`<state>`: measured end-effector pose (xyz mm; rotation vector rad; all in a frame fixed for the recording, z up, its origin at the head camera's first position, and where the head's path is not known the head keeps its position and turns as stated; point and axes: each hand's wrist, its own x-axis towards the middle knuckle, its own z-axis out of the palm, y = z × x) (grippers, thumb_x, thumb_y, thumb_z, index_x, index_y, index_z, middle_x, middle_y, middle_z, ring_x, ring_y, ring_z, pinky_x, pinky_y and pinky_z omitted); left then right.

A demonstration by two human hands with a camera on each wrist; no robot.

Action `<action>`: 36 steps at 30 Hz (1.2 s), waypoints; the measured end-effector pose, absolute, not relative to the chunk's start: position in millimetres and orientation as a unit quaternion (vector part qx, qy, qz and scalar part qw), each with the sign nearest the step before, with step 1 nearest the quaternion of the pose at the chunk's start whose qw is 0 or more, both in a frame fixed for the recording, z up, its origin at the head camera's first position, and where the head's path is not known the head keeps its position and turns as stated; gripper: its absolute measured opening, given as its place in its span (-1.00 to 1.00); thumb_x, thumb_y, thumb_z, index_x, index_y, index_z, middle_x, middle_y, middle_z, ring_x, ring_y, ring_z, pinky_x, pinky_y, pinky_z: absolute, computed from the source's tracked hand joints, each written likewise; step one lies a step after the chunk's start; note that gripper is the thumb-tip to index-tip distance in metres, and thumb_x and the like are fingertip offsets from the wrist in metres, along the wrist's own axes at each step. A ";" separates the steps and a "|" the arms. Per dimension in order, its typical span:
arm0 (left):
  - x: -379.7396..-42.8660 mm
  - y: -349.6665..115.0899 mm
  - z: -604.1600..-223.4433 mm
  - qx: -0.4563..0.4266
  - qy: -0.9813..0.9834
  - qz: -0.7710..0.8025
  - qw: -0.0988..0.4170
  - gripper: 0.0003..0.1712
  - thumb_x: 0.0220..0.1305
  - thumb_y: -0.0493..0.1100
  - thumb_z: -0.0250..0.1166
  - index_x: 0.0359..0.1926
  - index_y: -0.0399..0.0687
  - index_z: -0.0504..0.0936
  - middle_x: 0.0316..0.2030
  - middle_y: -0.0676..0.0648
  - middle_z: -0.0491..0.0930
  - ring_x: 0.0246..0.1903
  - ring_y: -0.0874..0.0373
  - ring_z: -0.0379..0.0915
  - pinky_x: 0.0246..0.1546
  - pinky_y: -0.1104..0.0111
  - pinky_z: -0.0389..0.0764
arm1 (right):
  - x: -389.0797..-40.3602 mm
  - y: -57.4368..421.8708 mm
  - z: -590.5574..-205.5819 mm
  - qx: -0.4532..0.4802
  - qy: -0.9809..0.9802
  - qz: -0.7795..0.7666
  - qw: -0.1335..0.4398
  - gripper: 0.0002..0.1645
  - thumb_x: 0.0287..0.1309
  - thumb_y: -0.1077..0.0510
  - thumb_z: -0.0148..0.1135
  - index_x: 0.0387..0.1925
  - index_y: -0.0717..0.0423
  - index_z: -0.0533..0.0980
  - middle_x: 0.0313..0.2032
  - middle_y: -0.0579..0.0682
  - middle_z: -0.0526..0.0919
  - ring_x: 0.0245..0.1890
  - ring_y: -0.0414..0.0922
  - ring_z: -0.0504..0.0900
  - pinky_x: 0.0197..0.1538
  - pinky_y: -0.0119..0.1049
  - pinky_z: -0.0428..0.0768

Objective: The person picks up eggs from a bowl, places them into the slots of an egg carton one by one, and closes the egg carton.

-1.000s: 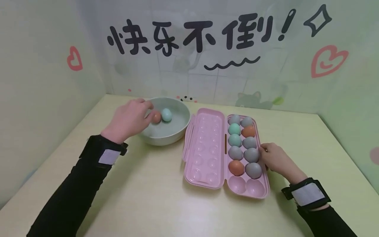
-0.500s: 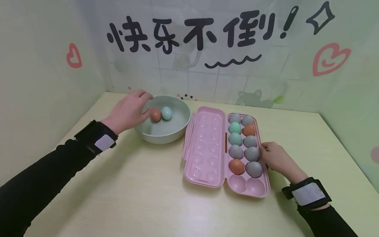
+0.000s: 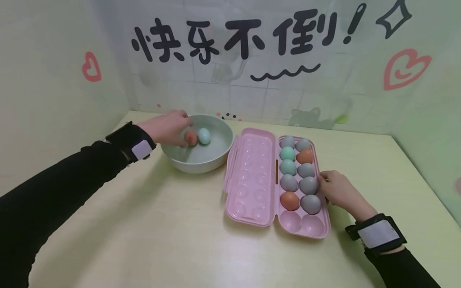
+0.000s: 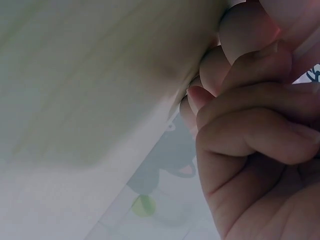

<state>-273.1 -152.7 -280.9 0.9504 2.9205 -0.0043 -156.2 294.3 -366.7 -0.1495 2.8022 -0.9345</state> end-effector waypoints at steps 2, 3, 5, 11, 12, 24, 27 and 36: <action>-275.6 -147.3 -280.2 0.313 0.948 0.010 0.051 -0.61 0.13 -0.19 0.37 -0.05 -0.29 0.57 -0.19 -0.25 0.46 -0.25 -0.10 0.39 -0.24 0.12 0.50 | -155.8 294.4 -365.5 -0.051 0.943 -0.316 0.094 -0.63 0.43 0.23 -0.21 -0.32 0.37 0.48 -0.59 0.05 0.47 -0.67 -0.09 0.46 -0.60 -0.20 0.46; -276.6 -144.6 -280.1 0.311 0.949 0.012 0.057 -0.64 0.16 -0.18 0.34 -0.06 -0.30 0.56 -0.20 -0.24 0.45 -0.26 -0.10 0.39 -0.25 0.13 0.49 | -155.8 294.5 -365.2 -0.050 0.943 -0.316 0.096 -0.63 0.43 0.23 -0.22 -0.32 0.37 0.48 -0.60 0.05 0.47 -0.67 -0.09 0.46 -0.60 -0.20 0.45; -278.8 -140.0 -280.7 0.307 0.949 0.013 0.065 -0.66 0.21 -0.18 0.27 -0.06 -0.30 0.54 -0.21 -0.24 0.44 -0.27 -0.09 0.39 -0.26 0.15 0.46 | -155.7 294.7 -365.1 -0.049 0.943 -0.315 0.097 -0.62 0.43 0.22 -0.22 -0.30 0.38 0.48 -0.59 0.05 0.48 -0.66 -0.09 0.46 -0.60 -0.20 0.45; -289.1 -131.6 -283.7 0.275 0.956 -0.004 0.101 -0.63 0.27 -0.17 0.22 0.03 -0.30 0.49 -0.16 -0.25 0.43 -0.27 -0.08 0.39 -0.31 0.17 0.44 | -157.0 295.8 -364.9 -0.049 0.943 -0.314 0.098 -0.62 0.43 0.23 -0.22 -0.28 0.40 0.49 -0.60 0.05 0.48 -0.67 -0.09 0.46 -0.59 -0.20 0.46; -291.1 -130.7 -284.5 0.269 0.957 -0.010 0.108 -0.64 0.27 -0.17 0.22 0.02 -0.29 0.49 -0.16 -0.24 0.43 -0.28 -0.08 0.40 -0.32 0.18 0.44 | -157.1 295.9 -364.8 -0.050 0.943 -0.314 0.098 -0.62 0.44 0.23 -0.22 -0.28 0.40 0.49 -0.60 0.05 0.48 -0.67 -0.09 0.46 -0.59 -0.20 0.46; -301.5 -113.2 -287.7 0.307 0.943 -0.045 0.121 -0.88 0.03 -0.33 0.38 -0.36 -0.18 0.61 -0.48 -0.06 0.48 -0.49 0.06 0.39 -0.49 0.31 0.40 | -156.4 297.9 -365.9 -0.045 0.943 -0.313 0.099 -0.62 0.44 0.23 -0.22 -0.26 0.41 0.49 -0.59 0.06 0.49 -0.66 -0.09 0.48 -0.59 -0.20 0.47; -303.3 -110.6 -290.7 0.292 0.946 -0.047 0.133 -0.87 0.02 -0.35 0.39 -0.37 -0.19 0.61 -0.51 -0.04 0.44 -0.51 0.07 0.36 -0.50 0.31 0.37 | -155.7 297.8 -365.6 -0.045 0.943 -0.314 0.098 -0.62 0.43 0.23 -0.23 -0.26 0.42 0.48 -0.59 0.06 0.48 -0.67 -0.10 0.48 -0.60 -0.20 0.46; -310.7 -117.2 -302.1 0.278 0.949 -0.044 0.139 -0.93 0.00 -0.40 0.26 -0.51 -0.20 0.54 -0.56 -0.04 0.35 -0.55 0.09 0.26 -0.54 0.32 0.25 | -154.5 295.5 -365.4 -0.050 0.943 -0.314 0.099 -0.62 0.43 0.23 -0.24 -0.33 0.37 0.47 -0.58 0.06 0.49 -0.66 -0.09 0.49 -0.59 -0.20 0.47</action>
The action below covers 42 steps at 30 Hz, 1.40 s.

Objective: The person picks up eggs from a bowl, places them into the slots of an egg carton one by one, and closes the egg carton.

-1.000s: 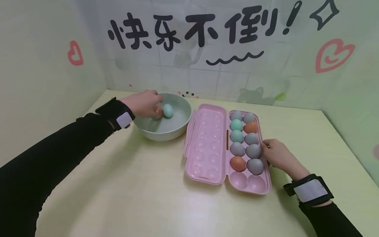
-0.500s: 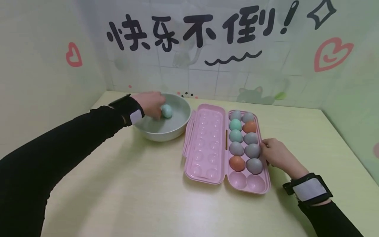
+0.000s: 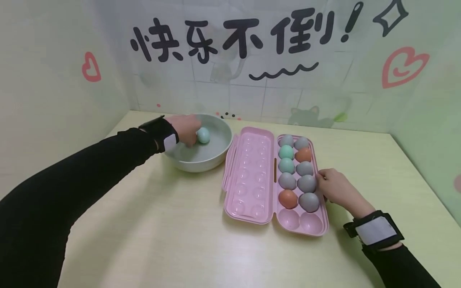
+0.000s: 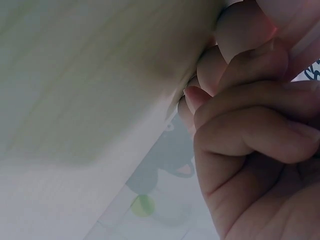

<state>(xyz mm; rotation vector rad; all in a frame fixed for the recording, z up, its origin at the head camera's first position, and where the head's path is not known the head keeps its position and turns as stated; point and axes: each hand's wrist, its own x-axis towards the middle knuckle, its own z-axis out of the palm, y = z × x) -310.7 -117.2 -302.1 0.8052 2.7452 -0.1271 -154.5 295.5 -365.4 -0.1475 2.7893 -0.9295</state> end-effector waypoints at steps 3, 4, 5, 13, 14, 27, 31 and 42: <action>-315.9 -120.0 -303.5 0.289 0.944 -0.044 0.153 -0.92 0.03 -0.36 0.29 -0.46 -0.21 0.53 -0.53 -0.04 0.40 -0.51 0.08 0.30 -0.50 0.32 0.29 | -153.7 295.1 -364.0 -0.050 0.943 -0.313 0.099 -0.62 0.43 0.23 -0.24 -0.31 0.39 0.47 -0.58 0.06 0.49 -0.66 -0.09 0.48 -0.60 -0.20 0.46; -317.4 -120.5 -304.2 0.294 0.942 -0.046 0.154 -0.91 0.02 -0.35 0.31 -0.47 -0.21 0.53 -0.54 -0.03 0.40 -0.51 0.09 0.30 -0.49 0.32 0.29 | -153.5 295.0 -363.9 -0.050 0.943 -0.313 0.100 -0.62 0.43 0.23 -0.24 -0.30 0.40 0.48 -0.58 0.06 0.49 -0.66 -0.08 0.48 -0.60 -0.20 0.46; -318.3 -120.9 -304.6 0.297 0.941 -0.048 0.154 -0.89 0.00 -0.34 0.32 -0.48 -0.21 0.52 -0.55 -0.02 0.40 -0.51 0.09 0.30 -0.49 0.32 0.29 | -153.6 295.1 -363.8 -0.048 0.943 -0.313 0.102 -0.62 0.43 0.23 -0.24 -0.28 0.41 0.48 -0.57 0.06 0.49 -0.65 -0.08 0.48 -0.60 -0.20 0.46; -321.8 -116.7 -311.8 0.318 0.937 -0.074 0.127 -0.85 -0.12 -0.37 0.32 -0.47 -0.19 0.51 -0.52 -0.04 0.40 -0.49 0.06 0.26 -0.50 0.30 0.29 | -156.0 296.8 -364.1 -0.049 0.941 -0.318 0.101 -0.62 0.43 0.22 -0.25 -0.32 0.37 0.47 -0.59 0.06 0.49 -0.66 -0.09 0.48 -0.60 -0.20 0.45; -321.8 -116.5 -312.2 0.318 0.937 -0.077 0.124 -0.83 -0.12 -0.39 0.32 -0.45 -0.19 0.51 -0.51 -0.04 0.41 -0.48 0.06 0.27 -0.49 0.29 0.31 | -156.1 296.8 -363.9 -0.050 0.942 -0.318 0.100 -0.62 0.43 0.23 -0.25 -0.32 0.37 0.47 -0.59 0.06 0.49 -0.66 -0.09 0.48 -0.60 -0.20 0.45; -318.9 -116.8 -310.4 0.305 0.941 -0.085 0.114 -0.81 -0.14 -0.46 0.31 -0.41 -0.23 0.58 -0.48 -0.06 0.43 -0.45 0.04 0.29 -0.46 0.27 0.32 | -155.6 297.1 -365.7 -0.049 0.941 -0.319 0.099 -0.62 0.43 0.23 -0.24 -0.33 0.37 0.47 -0.59 0.07 0.49 -0.66 -0.08 0.47 -0.59 -0.21 0.46; -316.7 -117.5 -309.6 0.305 0.942 -0.089 0.108 -0.83 -0.16 -0.47 0.30 -0.47 -0.20 0.57 -0.49 -0.06 0.43 -0.46 0.04 0.29 -0.47 0.27 0.33 | -155.7 297.2 -366.8 -0.046 0.942 -0.318 0.100 -0.62 0.43 0.22 -0.24 -0.31 0.38 0.47 -0.58 0.07 0.49 -0.66 -0.08 0.47 -0.59 -0.20 0.46; -326.3 -125.9 -313.3 0.302 0.941 -0.096 0.120 -0.81 -0.12 -0.41 0.38 -0.43 -0.15 0.58 -0.49 -0.06 0.46 -0.49 0.05 0.37 -0.50 0.28 0.39 | -154.9 295.5 -364.8 -0.038 0.943 -0.313 0.108 -0.61 0.44 0.22 -0.25 -0.21 0.44 0.47 -0.54 0.09 0.48 -0.62 -0.07 0.46 -0.56 -0.20 0.47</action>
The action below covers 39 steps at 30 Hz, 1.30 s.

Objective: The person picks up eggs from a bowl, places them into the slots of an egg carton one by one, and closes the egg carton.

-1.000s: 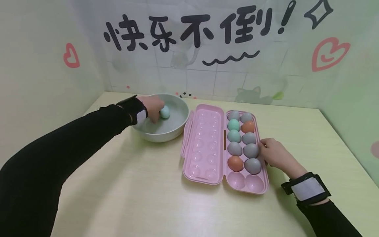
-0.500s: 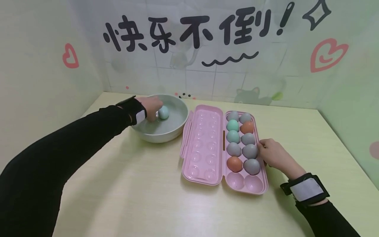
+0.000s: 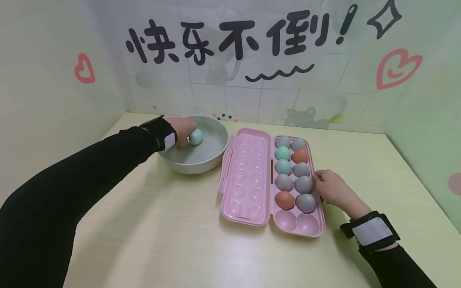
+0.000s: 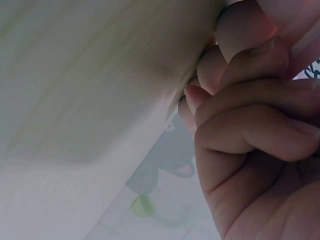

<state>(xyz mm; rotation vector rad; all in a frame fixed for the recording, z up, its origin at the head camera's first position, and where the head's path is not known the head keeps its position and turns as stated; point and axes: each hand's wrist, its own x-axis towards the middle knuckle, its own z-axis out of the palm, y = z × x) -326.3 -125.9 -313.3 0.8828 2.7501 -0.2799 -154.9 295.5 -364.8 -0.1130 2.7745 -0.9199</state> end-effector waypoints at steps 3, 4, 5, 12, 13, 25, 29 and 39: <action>-325.9 -125.8 -312.2 0.299 0.942 -0.090 0.124 -0.75 -0.21 -0.40 0.44 -0.42 -0.16 0.60 -0.47 -0.08 0.50 -0.49 0.04 0.40 -0.50 0.26 0.44 | -154.5 295.2 -364.7 -0.038 0.942 -0.315 0.106 -0.61 0.43 0.22 -0.24 -0.23 0.43 0.47 -0.55 0.08 0.48 -0.63 -0.08 0.46 -0.57 -0.20 0.47; -325.2 -125.5 -311.8 0.299 0.942 -0.088 0.123 -0.75 -0.22 -0.40 0.44 -0.42 -0.16 0.60 -0.47 -0.08 0.50 -0.49 0.04 0.40 -0.51 0.26 0.45 | -154.3 295.3 -364.9 -0.038 0.942 -0.315 0.106 -0.62 0.43 0.22 -0.24 -0.24 0.42 0.47 -0.56 0.08 0.48 -0.63 -0.08 0.46 -0.57 -0.20 0.46; -324.1 -125.3 -311.4 0.301 0.942 -0.087 0.119 -0.75 -0.23 -0.40 0.44 -0.44 -0.16 0.60 -0.48 -0.08 0.51 -0.50 0.04 0.40 -0.51 0.25 0.45 | -154.1 295.3 -365.0 -0.038 0.942 -0.316 0.105 -0.62 0.43 0.22 -0.24 -0.24 0.42 0.47 -0.56 0.08 0.48 -0.64 -0.08 0.46 -0.57 -0.20 0.46; -317.2 -130.7 -314.3 0.324 0.936 -0.102 0.095 -0.90 -0.01 -0.41 0.29 -0.53 -0.16 0.59 -0.59 -0.02 0.40 -0.55 0.07 0.28 -0.60 0.29 0.33 | -153.3 293.1 -365.2 -0.041 0.941 -0.320 0.107 -0.62 0.44 0.22 -0.24 -0.24 0.42 0.47 -0.55 0.08 0.48 -0.63 -0.07 0.46 -0.56 -0.19 0.47; -316.5 -132.1 -313.8 0.327 0.935 -0.097 0.100 -0.90 0.01 -0.41 0.26 -0.54 -0.18 0.59 -0.60 -0.02 0.39 -0.56 0.08 0.27 -0.61 0.29 0.31 | -153.2 292.4 -364.7 -0.042 0.940 -0.320 0.107 -0.62 0.44 0.22 -0.24 -0.24 0.42 0.47 -0.55 0.08 0.48 -0.63 -0.07 0.47 -0.56 -0.19 0.47; -315.6 -150.6 -294.3 0.279 0.945 0.003 0.171 -0.85 -0.02 -0.41 0.27 -0.58 -0.16 0.51 -0.59 -0.02 0.37 -0.59 0.11 0.28 -0.61 0.34 0.30 | -153.3 291.6 -363.6 -0.044 0.942 -0.316 0.103 -0.62 0.44 0.22 -0.24 -0.26 0.41 0.47 -0.58 0.06 0.47 -0.66 -0.08 0.45 -0.58 -0.20 0.46; -307.0 -148.7 -281.6 0.267 0.952 0.032 0.149 -0.85 0.11 -0.40 0.28 -0.52 -0.18 0.51 -0.53 -0.05 0.42 -0.51 0.07 0.34 -0.52 0.31 0.33 | -151.7 293.0 -363.3 -0.049 0.943 -0.315 0.100 -0.61 0.45 0.22 -0.24 -0.26 0.42 0.47 -0.58 0.06 0.46 -0.66 -0.08 0.44 -0.59 -0.20 0.46; -268.2 -118.7 -254.3 0.303 0.945 0.122 -0.004 -0.82 0.30 -0.37 0.21 -0.10 -0.34 0.45 -0.31 -0.19 0.46 -0.27 -0.06 0.40 -0.19 0.19 0.47 | -154.1 296.0 -364.9 -0.051 0.943 -0.315 0.096 -0.62 0.44 0.23 -0.24 -0.33 0.38 0.46 -0.58 0.07 0.46 -0.65 -0.08 0.45 -0.58 -0.19 0.48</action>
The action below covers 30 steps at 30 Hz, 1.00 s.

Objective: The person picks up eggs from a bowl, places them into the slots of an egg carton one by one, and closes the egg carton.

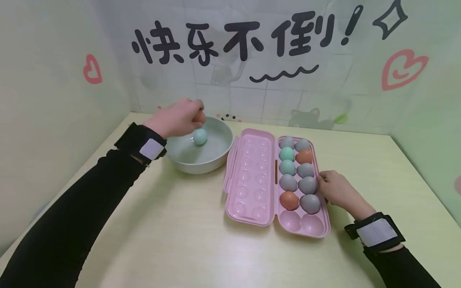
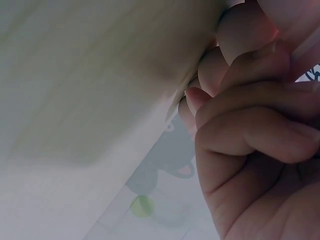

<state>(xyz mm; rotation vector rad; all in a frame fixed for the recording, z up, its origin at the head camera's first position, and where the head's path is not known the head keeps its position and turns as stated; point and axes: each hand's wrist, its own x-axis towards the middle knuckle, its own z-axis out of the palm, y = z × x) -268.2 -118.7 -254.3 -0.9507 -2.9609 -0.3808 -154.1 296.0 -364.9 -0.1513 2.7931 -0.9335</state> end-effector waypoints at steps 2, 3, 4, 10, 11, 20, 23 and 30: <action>-261.8 -110.9 -253.7 -0.315 -0.938 -0.141 0.026 -0.85 0.31 -0.39 0.19 -0.12 -0.33 0.45 -0.29 -0.18 0.47 -0.25 -0.05 0.40 -0.17 0.19 0.48 | -155.1 297.0 -364.8 -0.052 0.943 -0.315 0.095 -0.62 0.44 0.23 -0.24 -0.31 0.39 0.46 -0.58 0.07 0.46 -0.65 -0.08 0.46 -0.57 -0.19 0.48; -259.3 -107.7 -254.5 -0.321 -0.935 -0.146 0.035 -0.89 0.32 -0.39 0.18 -0.15 -0.31 0.45 -0.30 -0.17 0.48 -0.25 -0.04 0.40 -0.18 0.21 0.47 | -155.5 297.4 -364.9 -0.052 0.943 -0.315 0.095 -0.62 0.43 0.23 -0.24 -0.30 0.40 0.47 -0.58 0.07 0.47 -0.65 -0.08 0.46 -0.57 -0.18 0.48; -257.2 -105.2 -255.5 -0.325 -0.933 -0.152 0.040 -0.91 0.33 -0.40 0.16 -0.16 -0.30 0.46 -0.29 -0.16 0.49 -0.24 -0.03 0.41 -0.18 0.21 0.47 | -155.9 297.7 -364.9 -0.052 0.943 -0.314 0.096 -0.62 0.44 0.23 -0.24 -0.30 0.40 0.47 -0.58 0.07 0.47 -0.65 -0.08 0.46 -0.57 -0.18 0.48; -245.0 -101.4 -258.4 -0.284 -0.937 -0.197 0.051 -0.77 0.39 -0.34 0.17 0.02 -0.33 0.45 -0.20 -0.16 0.52 -0.13 -0.03 0.41 -0.07 0.19 0.47 | -157.6 297.6 -365.4 -0.050 0.944 -0.312 0.097 -0.61 0.44 0.23 -0.24 -0.29 0.40 0.47 -0.58 0.07 0.47 -0.65 -0.09 0.47 -0.57 -0.18 0.48; -242.8 -102.0 -258.1 -0.270 -0.939 -0.206 0.058 -0.71 0.39 -0.32 0.18 0.08 -0.34 0.44 -0.17 -0.17 0.50 -0.11 -0.04 0.39 -0.04 0.17 0.47 | -157.8 297.4 -365.2 -0.050 0.944 -0.313 0.097 -0.61 0.44 0.23 -0.24 -0.29 0.40 0.47 -0.58 0.07 0.47 -0.65 -0.08 0.47 -0.57 -0.18 0.48; -232.1 -97.2 -266.1 -0.237 -0.930 -0.250 0.127 -0.54 0.35 -0.26 0.27 0.19 -0.35 0.41 -0.10 -0.24 0.50 -0.06 -0.10 0.37 -0.05 0.13 0.50 | -156.1 297.2 -362.7 -0.044 0.947 -0.305 0.095 -0.62 0.43 0.22 -0.23 -0.35 0.35 0.47 -0.59 0.05 0.46 -0.66 -0.09 0.45 -0.59 -0.20 0.47; -229.1 -94.8 -268.5 -0.234 -0.926 -0.262 0.136 -0.51 0.34 -0.26 0.29 0.22 -0.35 0.41 -0.04 -0.27 0.52 -0.02 -0.11 0.39 0.00 0.13 0.49 | -155.3 297.2 -363.2 -0.041 0.946 -0.306 0.094 -0.62 0.43 0.22 -0.23 -0.33 0.35 0.47 -0.58 0.05 0.45 -0.65 -0.09 0.44 -0.59 -0.20 0.46; -221.7 -93.6 -270.6 -0.227 -0.924 -0.265 0.156 -0.45 0.35 -0.22 0.28 0.28 -0.37 0.37 0.05 -0.32 0.50 0.07 -0.16 0.38 0.08 0.10 0.45 | -154.8 296.5 -364.9 -0.045 0.946 -0.310 0.086 -0.61 0.44 0.22 -0.24 -0.36 0.35 0.47 -0.56 0.06 0.47 -0.62 -0.08 0.47 -0.55 -0.19 0.49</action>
